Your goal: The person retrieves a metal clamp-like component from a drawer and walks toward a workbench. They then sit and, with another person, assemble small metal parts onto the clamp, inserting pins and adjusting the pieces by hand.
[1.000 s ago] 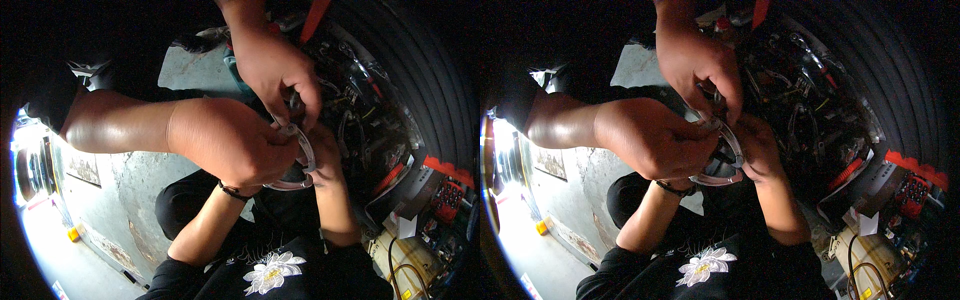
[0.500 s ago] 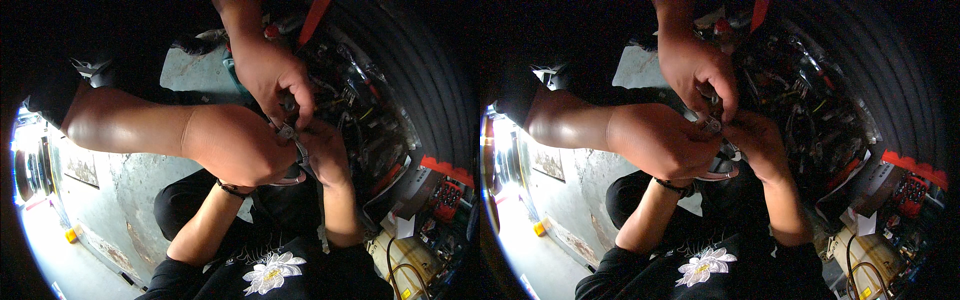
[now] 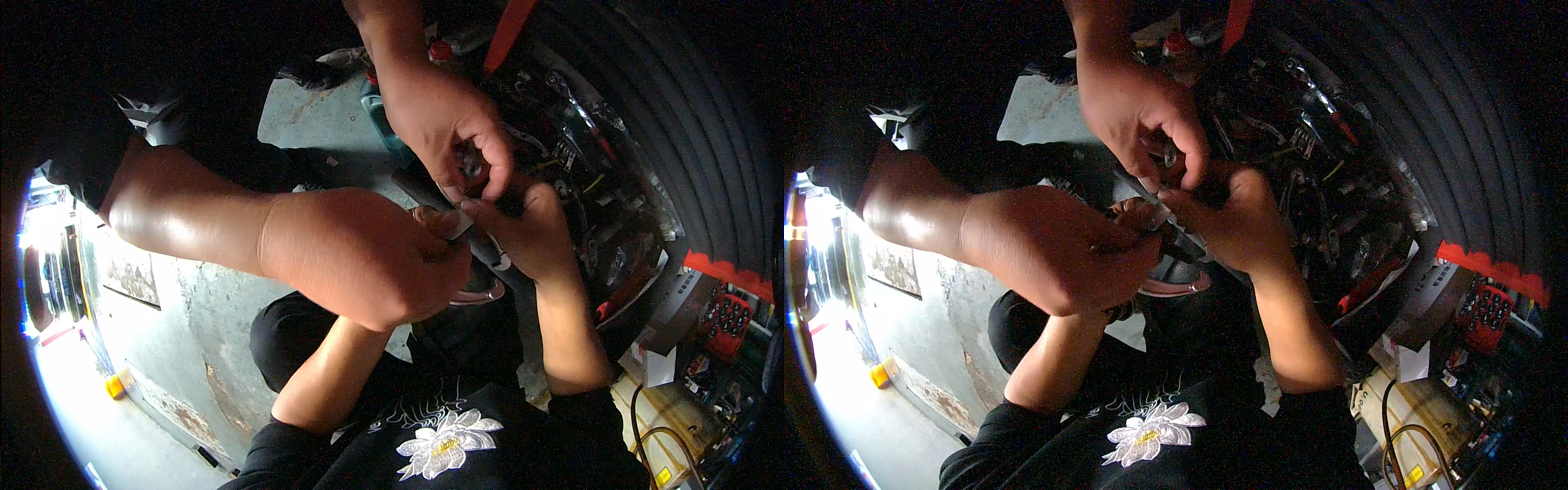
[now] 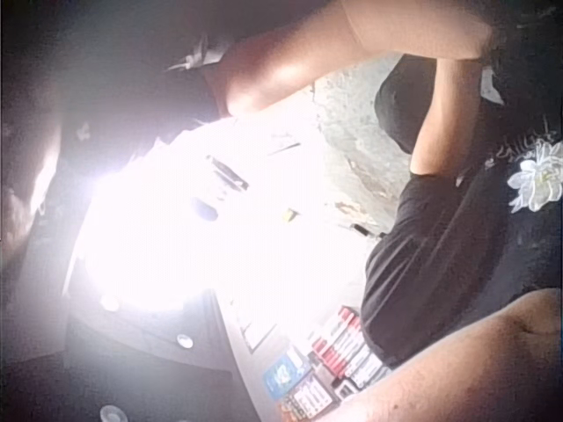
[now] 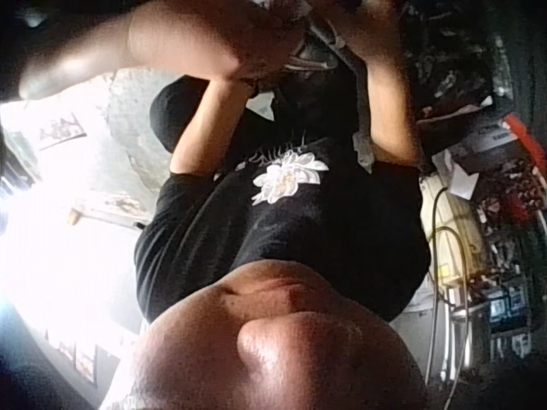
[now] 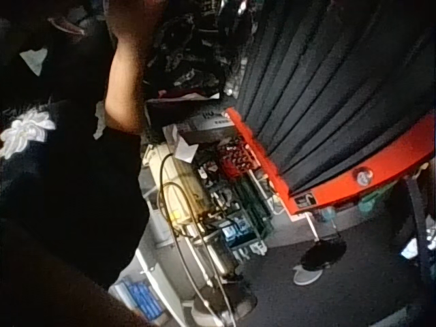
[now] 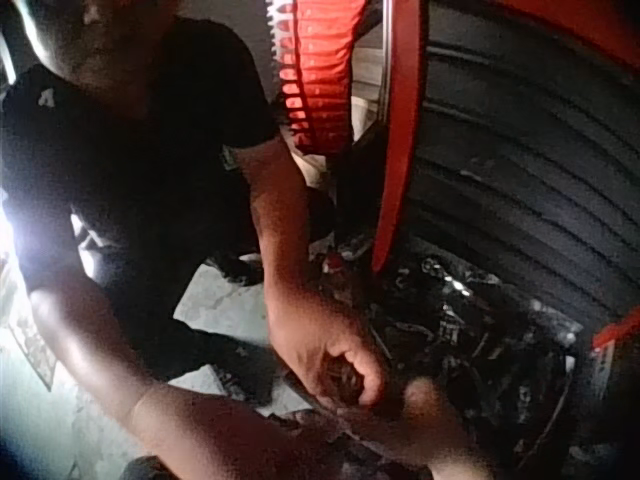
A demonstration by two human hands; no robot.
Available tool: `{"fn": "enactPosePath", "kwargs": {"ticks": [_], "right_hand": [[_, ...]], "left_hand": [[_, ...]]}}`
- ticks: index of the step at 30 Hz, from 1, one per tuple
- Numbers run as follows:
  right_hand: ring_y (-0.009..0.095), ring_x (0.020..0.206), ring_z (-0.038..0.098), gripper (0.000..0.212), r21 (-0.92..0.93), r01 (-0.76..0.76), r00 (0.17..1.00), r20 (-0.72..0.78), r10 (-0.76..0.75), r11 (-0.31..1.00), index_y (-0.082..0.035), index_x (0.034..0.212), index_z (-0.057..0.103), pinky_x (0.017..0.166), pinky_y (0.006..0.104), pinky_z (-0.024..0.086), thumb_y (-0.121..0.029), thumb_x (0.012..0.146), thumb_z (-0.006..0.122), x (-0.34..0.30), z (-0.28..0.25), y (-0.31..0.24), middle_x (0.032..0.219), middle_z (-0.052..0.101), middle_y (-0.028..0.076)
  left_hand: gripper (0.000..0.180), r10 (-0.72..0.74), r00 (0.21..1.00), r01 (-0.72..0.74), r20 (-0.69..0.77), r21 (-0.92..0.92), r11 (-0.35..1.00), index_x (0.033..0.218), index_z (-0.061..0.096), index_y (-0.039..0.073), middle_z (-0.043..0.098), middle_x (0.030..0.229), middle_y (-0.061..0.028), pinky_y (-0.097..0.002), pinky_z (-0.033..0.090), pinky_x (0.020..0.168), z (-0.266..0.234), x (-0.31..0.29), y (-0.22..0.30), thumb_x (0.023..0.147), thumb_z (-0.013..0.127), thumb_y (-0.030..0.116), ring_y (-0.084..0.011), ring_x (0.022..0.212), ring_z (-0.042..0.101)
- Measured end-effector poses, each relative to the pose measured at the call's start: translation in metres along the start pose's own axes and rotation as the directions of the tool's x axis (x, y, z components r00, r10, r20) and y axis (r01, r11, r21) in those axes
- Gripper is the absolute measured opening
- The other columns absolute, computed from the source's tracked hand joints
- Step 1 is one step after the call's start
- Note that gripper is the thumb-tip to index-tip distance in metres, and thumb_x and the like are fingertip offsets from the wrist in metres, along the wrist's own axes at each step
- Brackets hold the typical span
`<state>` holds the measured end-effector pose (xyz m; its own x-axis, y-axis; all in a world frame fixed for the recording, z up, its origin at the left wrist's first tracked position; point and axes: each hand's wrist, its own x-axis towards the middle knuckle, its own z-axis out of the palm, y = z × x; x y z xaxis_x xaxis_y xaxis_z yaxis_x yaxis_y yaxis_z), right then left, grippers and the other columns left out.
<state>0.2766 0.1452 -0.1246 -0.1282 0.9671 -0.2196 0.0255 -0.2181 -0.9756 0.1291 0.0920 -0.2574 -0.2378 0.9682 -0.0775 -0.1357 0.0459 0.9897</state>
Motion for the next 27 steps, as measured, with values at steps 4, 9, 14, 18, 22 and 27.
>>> {"fn": "enactPosePath", "kwargs": {"ticks": [4,9,14,18,22,27], "right_hand": [[0.008,0.086,0.064,0.024,0.030,-0.061,0.998,-0.013,0.062,0.998,0.000,0.104,0.069,0.078,0.0249,0.052,-0.016,0.088,0.078,-0.002,-0.007,0.003,0.096,0.071,0.003],[0.010,0.086,0.065,0.026,0.178,-0.009,1.000,0.021,0.006,0.984,0.001,0.107,0.070,0.080,0.0254,0.052,-0.017,0.089,0.077,-0.002,-0.012,0.006,0.096,0.072,0.004],[0.012,0.096,0.067,0.032,0.166,-0.061,0.996,0.076,0.049,0.984,0.002,0.117,0.069,0.089,0.0289,0.052,-0.016,0.091,0.075,-0.009,-0.017,0.005,0.106,0.073,0.007],[0.012,0.095,0.067,0.029,0.150,-0.042,0.998,0.051,0.035,0.988,0.002,0.117,0.069,0.087,0.0279,0.054,-0.013,0.093,0.072,-0.014,-0.019,0.007,0.104,0.074,0.007],[0.010,0.087,0.068,0.022,0.233,-0.087,0.995,0.059,0.075,0.969,0.003,0.114,0.070,0.079,0.0248,0.055,-0.007,0.095,0.068,-0.012,-0.017,0.010,0.099,0.074,0.006],[0.008,0.084,0.066,0.018,0.173,-0.025,0.992,0.128,0.002,0.985,0.003,0.109,0.072,0.078,0.0245,0.055,-0.007,0.095,0.067,-0.006,-0.006,0.007,0.096,0.074,0.004]], "left_hand": [[0.029,0.033,0.999,-0.033,0.003,0.030,0.999,0.122,0.063,0.006,0.069,0.106,-0.0058,-0.0291,0.056,0.077,-0.006,-0.004,-0.007,0.098,0.067,0.021,-0.0159,0.091,0.068],[0.029,0.075,0.997,-0.075,0.001,0.058,0.995,0.122,0.063,0.006,0.069,0.106,-0.0058,-0.0290,0.056,0.076,0.000,-0.004,-0.019,0.098,0.067,0.021,-0.0159,0.090,0.068],[0.029,0.115,0.993,-0.113,-0.010,0.087,0.990,0.122,0.063,0.006,0.069,0.105,-0.0058,-0.0289,0.056,0.076,0.014,0.013,0.040,0.098,0.067,0.021,-0.0158,0.090,0.068],[0.025,-0.341,0.545,0.825,0.766,-0.415,0.384,0.118,0.066,0.006,0.071,0.102,-0.0049,-0.0278,0.054,0.070,-0.015,0.044,0.114,0.098,0.068,0.020,-0.0143,0.082,0.069],[0.015,-0.432,0.730,0.563,0.530,-0.107,0.820,0.088,0.066,0.004,0.073,0.086,-0.0065,-0.0265,0.052,0.065,-0.013,0.050,0.116,0.092,0.075,0.015,-0.0134,0.076,0.067],[0.017,-0.419,0.714,0.452,0.561,0.089,0.888,0.096,0.070,-0.003,0.075,0.088,-0.0068,-0.0276,0.056,0.075,-0.021,0.048,0.116,0.085,0.078,0.007,-0.0129,0.078,0.069]]}}
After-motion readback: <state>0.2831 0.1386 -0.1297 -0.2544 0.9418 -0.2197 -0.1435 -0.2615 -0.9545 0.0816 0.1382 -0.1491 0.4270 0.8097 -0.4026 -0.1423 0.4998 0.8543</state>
